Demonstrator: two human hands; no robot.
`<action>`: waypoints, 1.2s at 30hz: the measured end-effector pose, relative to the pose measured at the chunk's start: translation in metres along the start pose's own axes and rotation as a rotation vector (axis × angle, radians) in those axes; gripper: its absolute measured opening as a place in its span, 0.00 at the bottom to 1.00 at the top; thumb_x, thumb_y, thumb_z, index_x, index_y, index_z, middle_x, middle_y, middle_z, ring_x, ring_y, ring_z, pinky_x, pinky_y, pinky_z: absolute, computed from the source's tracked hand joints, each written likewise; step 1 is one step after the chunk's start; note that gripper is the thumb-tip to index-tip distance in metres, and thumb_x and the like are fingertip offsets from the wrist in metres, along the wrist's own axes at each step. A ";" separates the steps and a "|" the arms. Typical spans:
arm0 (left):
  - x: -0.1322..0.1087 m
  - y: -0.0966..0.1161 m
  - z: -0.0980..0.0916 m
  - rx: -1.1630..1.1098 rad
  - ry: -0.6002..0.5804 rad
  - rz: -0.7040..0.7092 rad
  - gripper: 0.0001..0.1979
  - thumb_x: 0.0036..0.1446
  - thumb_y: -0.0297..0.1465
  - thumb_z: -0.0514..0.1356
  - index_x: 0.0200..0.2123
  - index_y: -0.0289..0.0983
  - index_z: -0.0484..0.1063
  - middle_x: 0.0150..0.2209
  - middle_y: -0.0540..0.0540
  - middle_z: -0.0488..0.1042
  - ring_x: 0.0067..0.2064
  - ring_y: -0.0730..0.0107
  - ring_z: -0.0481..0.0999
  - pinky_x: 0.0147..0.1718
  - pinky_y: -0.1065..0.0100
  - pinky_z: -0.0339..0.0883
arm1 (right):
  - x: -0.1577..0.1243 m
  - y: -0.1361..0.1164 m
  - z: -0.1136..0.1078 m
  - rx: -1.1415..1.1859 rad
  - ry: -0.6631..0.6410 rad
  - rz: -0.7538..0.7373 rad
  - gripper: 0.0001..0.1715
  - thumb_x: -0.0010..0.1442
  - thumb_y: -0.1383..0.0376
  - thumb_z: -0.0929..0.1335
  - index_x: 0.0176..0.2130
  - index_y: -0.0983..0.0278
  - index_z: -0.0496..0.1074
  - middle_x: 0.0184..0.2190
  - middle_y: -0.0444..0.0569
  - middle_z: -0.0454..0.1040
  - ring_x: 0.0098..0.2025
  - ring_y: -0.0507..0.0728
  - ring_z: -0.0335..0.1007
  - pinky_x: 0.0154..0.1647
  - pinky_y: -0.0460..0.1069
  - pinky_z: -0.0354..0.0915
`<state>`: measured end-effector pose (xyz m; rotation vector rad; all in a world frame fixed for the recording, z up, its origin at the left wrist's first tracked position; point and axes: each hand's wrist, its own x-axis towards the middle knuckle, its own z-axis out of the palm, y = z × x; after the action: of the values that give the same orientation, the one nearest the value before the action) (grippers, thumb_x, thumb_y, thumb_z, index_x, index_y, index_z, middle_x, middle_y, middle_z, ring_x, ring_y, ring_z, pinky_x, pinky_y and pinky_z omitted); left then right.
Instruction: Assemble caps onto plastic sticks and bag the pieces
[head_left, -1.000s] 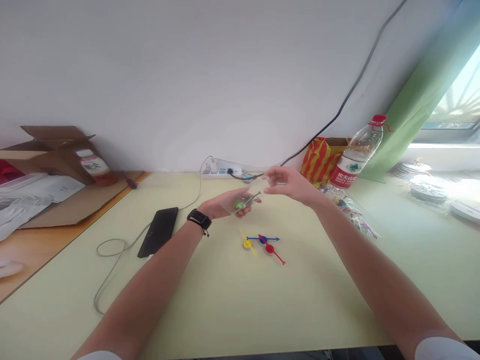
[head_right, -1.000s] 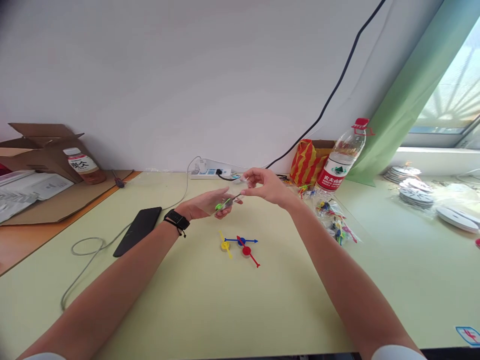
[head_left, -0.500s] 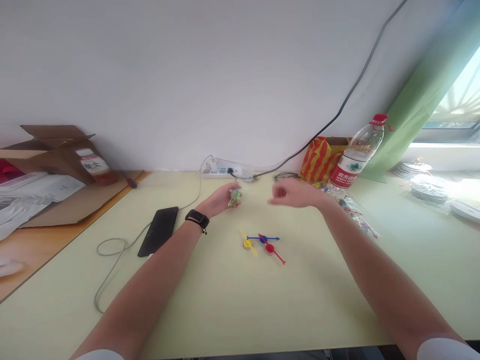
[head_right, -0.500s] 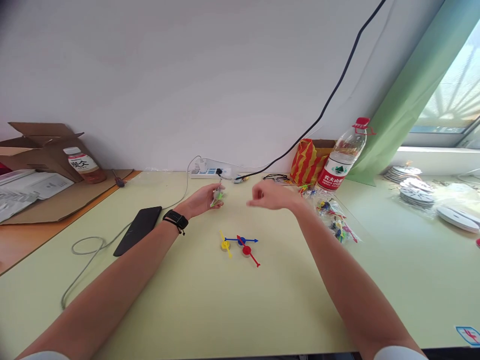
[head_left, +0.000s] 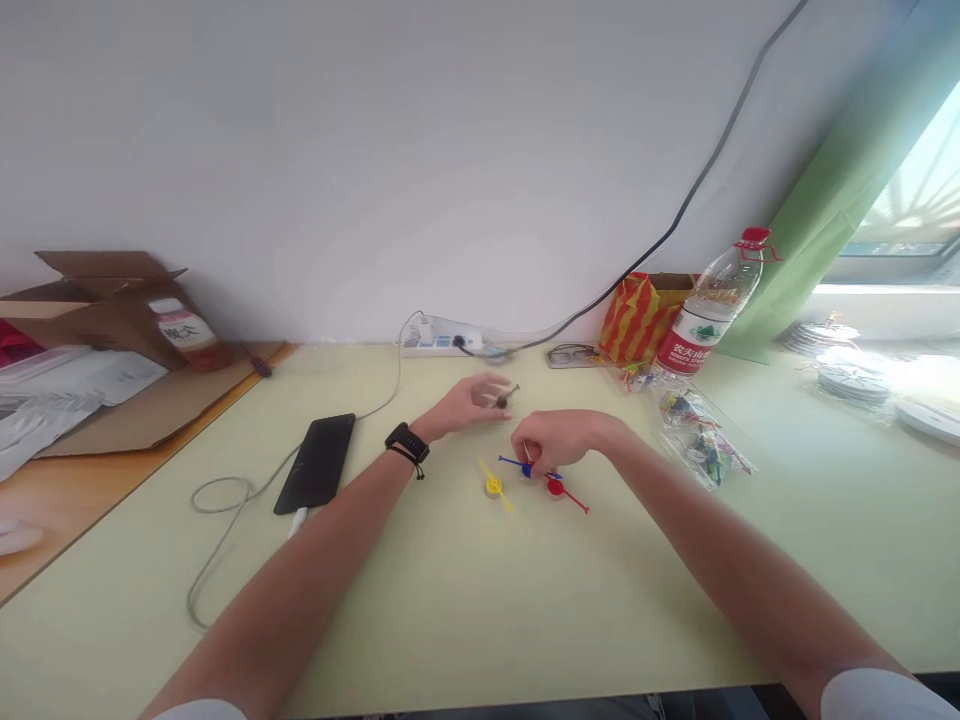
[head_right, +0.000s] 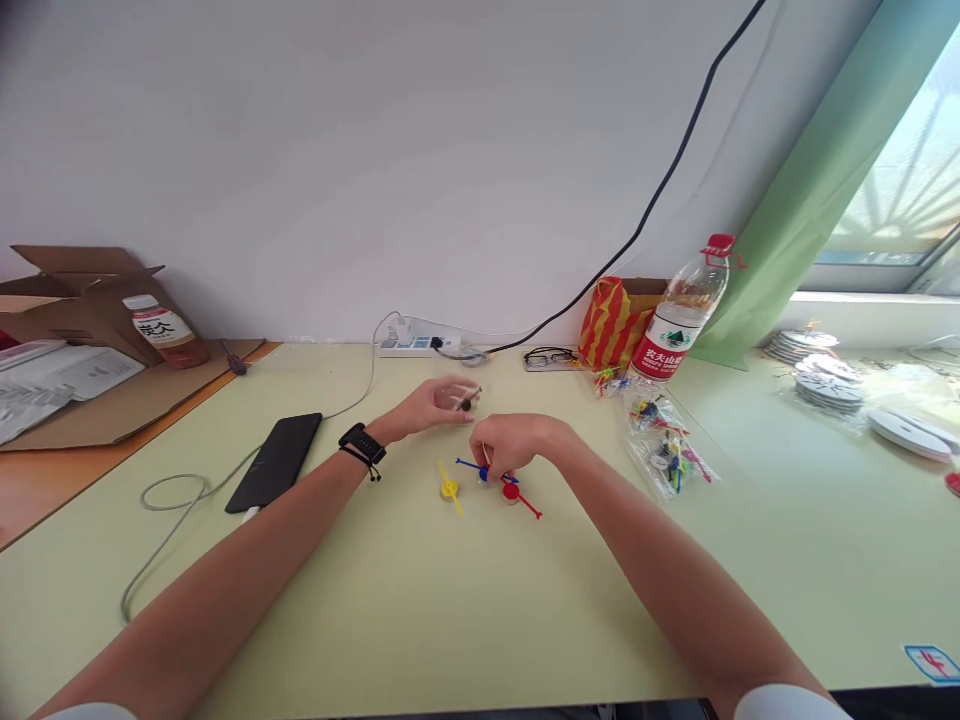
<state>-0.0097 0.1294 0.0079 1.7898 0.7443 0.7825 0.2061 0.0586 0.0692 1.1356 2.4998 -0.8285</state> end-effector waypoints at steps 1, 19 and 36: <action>0.000 -0.002 0.001 0.035 -0.018 -0.011 0.29 0.46 0.40 0.76 0.52 0.38 0.77 0.50 0.38 0.80 0.53 0.51 0.79 0.55 0.52 0.70 | -0.001 0.001 -0.001 0.002 0.004 -0.010 0.13 0.53 0.63 0.73 0.40 0.62 0.74 0.36 0.46 0.80 0.36 0.56 0.74 0.28 0.46 0.59; 0.001 -0.001 0.017 0.140 0.001 0.008 0.28 0.46 0.43 0.75 0.48 0.35 0.79 0.41 0.39 0.83 0.42 0.57 0.82 0.43 0.59 0.74 | -0.044 0.013 -0.040 0.631 0.963 -0.354 0.24 0.54 0.52 0.77 0.44 0.60 0.70 0.27 0.42 0.76 0.26 0.53 0.72 0.28 0.47 0.68; 0.008 0.060 0.015 0.290 0.419 0.201 0.18 0.64 0.47 0.60 0.38 0.40 0.82 0.38 0.44 0.83 0.39 0.63 0.81 0.38 0.64 0.75 | -0.027 -0.005 -0.028 0.262 1.473 -0.292 0.08 0.63 0.60 0.71 0.41 0.58 0.69 0.31 0.44 0.78 0.29 0.53 0.73 0.33 0.49 0.72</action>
<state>0.0151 0.1090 0.0615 2.0061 1.0000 1.2615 0.2201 0.0565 0.1054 1.9741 3.8439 -0.3448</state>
